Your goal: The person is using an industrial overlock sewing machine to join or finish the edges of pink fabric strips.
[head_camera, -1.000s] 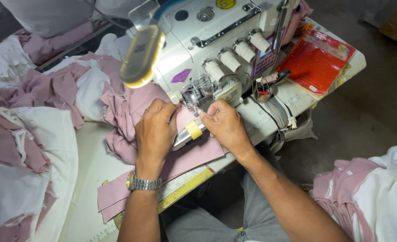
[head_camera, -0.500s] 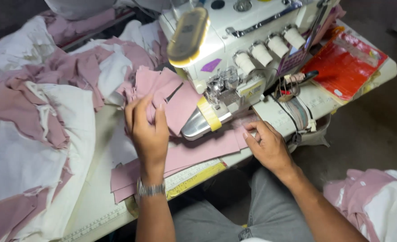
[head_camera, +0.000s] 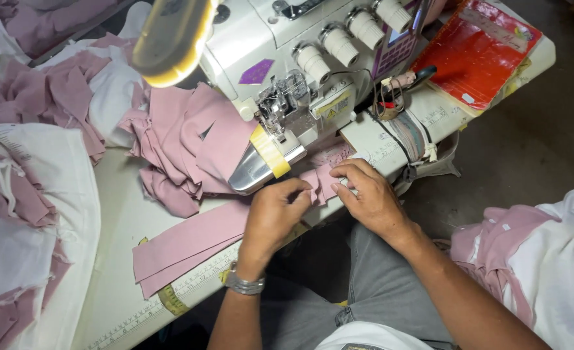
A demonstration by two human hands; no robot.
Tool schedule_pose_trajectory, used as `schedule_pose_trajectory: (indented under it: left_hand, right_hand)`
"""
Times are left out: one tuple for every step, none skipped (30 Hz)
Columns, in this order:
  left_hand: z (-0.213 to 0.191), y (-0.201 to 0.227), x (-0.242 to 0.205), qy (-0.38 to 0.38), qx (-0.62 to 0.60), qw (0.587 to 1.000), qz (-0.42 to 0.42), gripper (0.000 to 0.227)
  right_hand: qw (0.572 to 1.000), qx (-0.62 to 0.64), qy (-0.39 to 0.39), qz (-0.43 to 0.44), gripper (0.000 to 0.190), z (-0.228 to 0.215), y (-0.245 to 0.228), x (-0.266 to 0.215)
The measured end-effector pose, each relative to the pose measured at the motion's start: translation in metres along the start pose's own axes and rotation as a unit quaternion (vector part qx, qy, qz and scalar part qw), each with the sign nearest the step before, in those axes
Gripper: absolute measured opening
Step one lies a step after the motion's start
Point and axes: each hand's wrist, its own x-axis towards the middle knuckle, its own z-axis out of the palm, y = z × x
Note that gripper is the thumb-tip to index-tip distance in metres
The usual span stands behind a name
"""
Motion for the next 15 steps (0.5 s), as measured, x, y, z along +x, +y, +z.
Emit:
schedule_pose_trajectory:
  left_hand:
    - [-0.006, 0.004, -0.002, -0.008, -0.095, 0.995, -0.037, 0.012]
    - [-0.012, 0.008, -0.005, -0.015, -0.189, 0.979, -0.073, 0.011]
    - [-0.013, 0.008, -0.008, -0.013, -0.188, 0.979, -0.074, 0.011]
    - [-0.014, 0.008, -0.01, -0.003, -0.229, 0.971, -0.07, 0.01]
    - [-0.016, 0.008, -0.014, 0.008, -0.269, 0.961, -0.067, 0.01]
    - [-0.012, 0.006, -0.015, 0.012, -0.268, 0.961, -0.069, 0.01]
    - [-0.007, 0.003, -0.017, 0.035, -0.274, 0.96, -0.032, 0.01]
    - [-0.004, 0.001, -0.019, 0.059, -0.279, 0.958, 0.005, 0.009]
    - [0.008, 0.0, -0.02, 0.067, -0.275, 0.959, 0.0, 0.009]
    - [0.018, -0.002, -0.023, 0.113, -0.261, 0.956, 0.075, 0.008]
    - [0.025, -0.007, -0.028, 0.164, -0.237, 0.947, 0.143, 0.007]
    - [0.026, -0.001, -0.036, 0.179, -0.226, 0.948, 0.133, 0.007]
    - [0.027, 0.004, -0.046, 0.292, -0.159, 0.93, 0.159, 0.012]
    - [0.028, 0.008, -0.054, 0.396, -0.085, 0.896, 0.184, 0.024]
    - [0.022, -0.012, -0.063, 0.407, -0.071, 0.894, 0.175, 0.024]
  right_hand:
    - [1.0, 0.017, 0.004, 0.006, 0.019, 0.001, 0.003, -0.001]
    - [0.999, 0.033, 0.007, 0.013, 0.018, 0.003, 0.006, -0.002]
    - [0.999, 0.034, 0.006, 0.011, 0.018, -0.001, 0.001, -0.003]
    - [0.998, 0.036, 0.031, 0.029, 0.014, -0.004, -0.004, -0.005]
    - [0.997, 0.039, 0.055, 0.047, 0.013, -0.006, -0.01, -0.006]
    - [0.997, 0.042, 0.052, 0.045, 0.013, -0.008, -0.016, -0.007]
    - [0.996, 0.062, 0.026, 0.067, 0.014, -0.009, -0.023, -0.007]
    - [0.993, 0.081, 0.001, 0.088, 0.023, -0.011, -0.031, -0.007]
    - [0.993, 0.087, -0.006, 0.082, 0.023, -0.007, -0.032, -0.006]
    - [0.992, 0.086, -0.041, 0.077, 0.022, -0.002, -0.035, -0.004]
    - [0.99, 0.091, -0.084, 0.066, 0.025, 0.007, -0.041, -0.001]
    - [0.989, 0.102, -0.098, 0.054, 0.025, 0.007, -0.055, 0.003]
    - [0.992, 0.083, -0.089, 0.027, 0.02, 0.009, -0.069, 0.006]
    - [0.995, 0.066, -0.078, 0.0, 0.02, 0.011, -0.083, 0.01]
    - [0.993, 0.077, -0.09, -0.012, 0.02, 0.008, -0.105, 0.009]
